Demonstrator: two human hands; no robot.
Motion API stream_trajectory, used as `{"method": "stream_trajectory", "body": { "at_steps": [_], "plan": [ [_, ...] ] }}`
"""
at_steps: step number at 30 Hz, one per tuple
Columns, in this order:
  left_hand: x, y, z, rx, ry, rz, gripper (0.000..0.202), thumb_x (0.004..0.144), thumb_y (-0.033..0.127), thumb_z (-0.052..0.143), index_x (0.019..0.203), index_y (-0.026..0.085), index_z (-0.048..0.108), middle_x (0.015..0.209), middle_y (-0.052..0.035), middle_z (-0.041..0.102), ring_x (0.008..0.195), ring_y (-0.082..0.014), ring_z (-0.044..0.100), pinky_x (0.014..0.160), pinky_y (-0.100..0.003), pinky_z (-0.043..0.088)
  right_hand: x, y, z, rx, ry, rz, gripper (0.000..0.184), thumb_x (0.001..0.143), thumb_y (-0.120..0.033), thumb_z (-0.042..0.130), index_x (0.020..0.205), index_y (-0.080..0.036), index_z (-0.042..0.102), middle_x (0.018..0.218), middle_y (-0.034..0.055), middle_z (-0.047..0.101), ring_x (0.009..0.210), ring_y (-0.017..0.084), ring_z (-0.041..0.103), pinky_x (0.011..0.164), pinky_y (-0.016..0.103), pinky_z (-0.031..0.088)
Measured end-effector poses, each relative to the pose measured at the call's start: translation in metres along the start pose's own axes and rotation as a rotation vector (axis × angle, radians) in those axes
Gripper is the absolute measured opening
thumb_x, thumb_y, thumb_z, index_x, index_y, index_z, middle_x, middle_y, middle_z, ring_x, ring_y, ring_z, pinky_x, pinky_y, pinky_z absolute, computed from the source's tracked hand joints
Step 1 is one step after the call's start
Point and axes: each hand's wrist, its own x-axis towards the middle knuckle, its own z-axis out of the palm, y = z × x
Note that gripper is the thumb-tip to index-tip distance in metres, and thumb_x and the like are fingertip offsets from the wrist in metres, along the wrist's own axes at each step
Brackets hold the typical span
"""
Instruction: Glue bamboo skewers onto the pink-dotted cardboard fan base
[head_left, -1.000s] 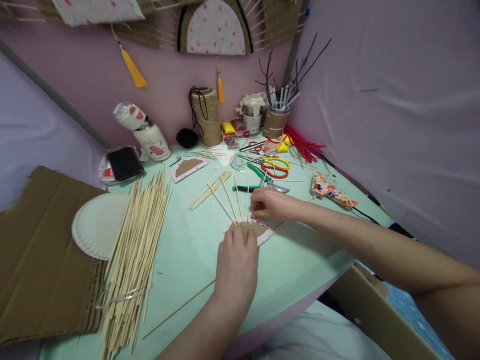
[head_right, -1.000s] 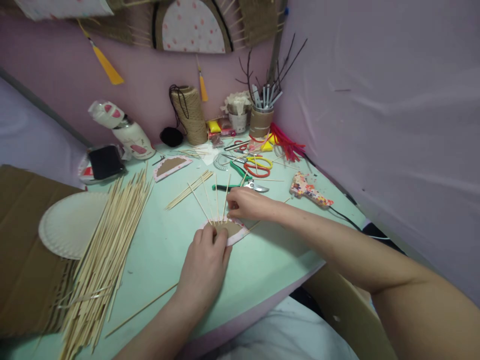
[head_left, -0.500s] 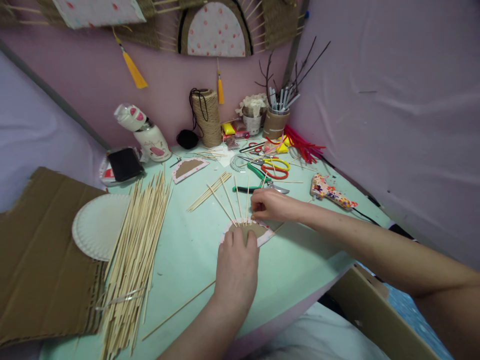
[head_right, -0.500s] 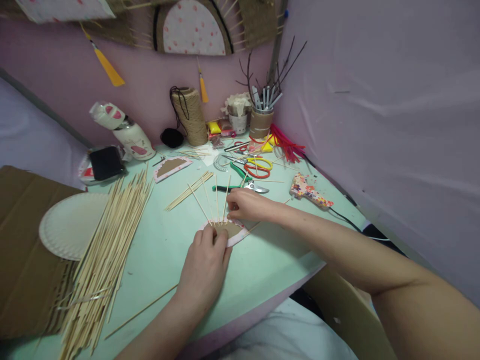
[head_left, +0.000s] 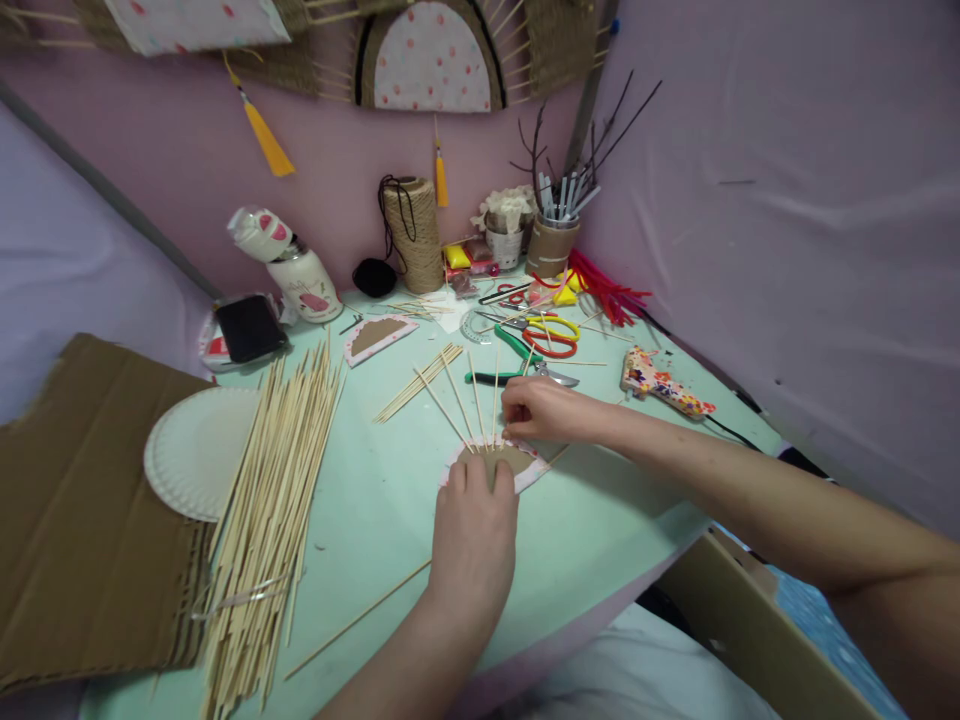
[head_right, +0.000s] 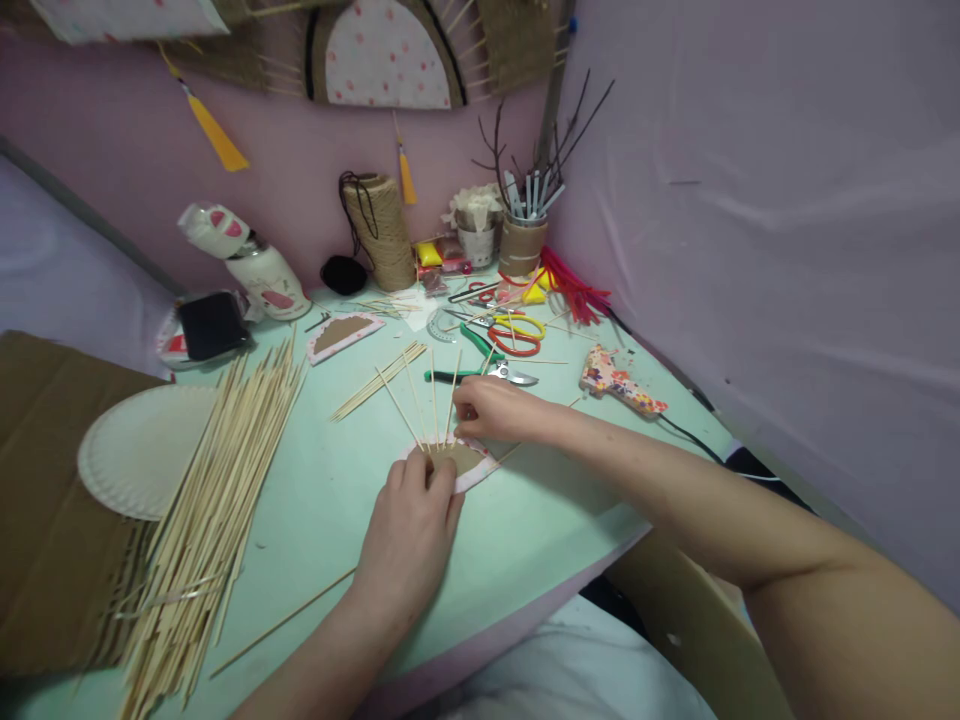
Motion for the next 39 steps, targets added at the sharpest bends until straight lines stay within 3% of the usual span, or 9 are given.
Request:
{"method": "stream_trajectory", "body": {
  "at_steps": [39],
  "plan": [
    [-0.0009,0.0005,-0.0002,0.017,0.018,-0.005,0.009,0.091,0.016,0.054,0.094,0.018,0.062,0.096,-0.0092,0.054,0.090,-0.0246,0.050,0.070,-0.036,0.049,-0.0012,-0.0020,-0.0014,0.011,-0.005,0.006,0.014,0.073,-0.017,0.073,0.069,-0.016,0.059,0.073,-0.0012,0.053,0.063,0.010,0.046,0.060,0.022,0.029]
  ]
}}
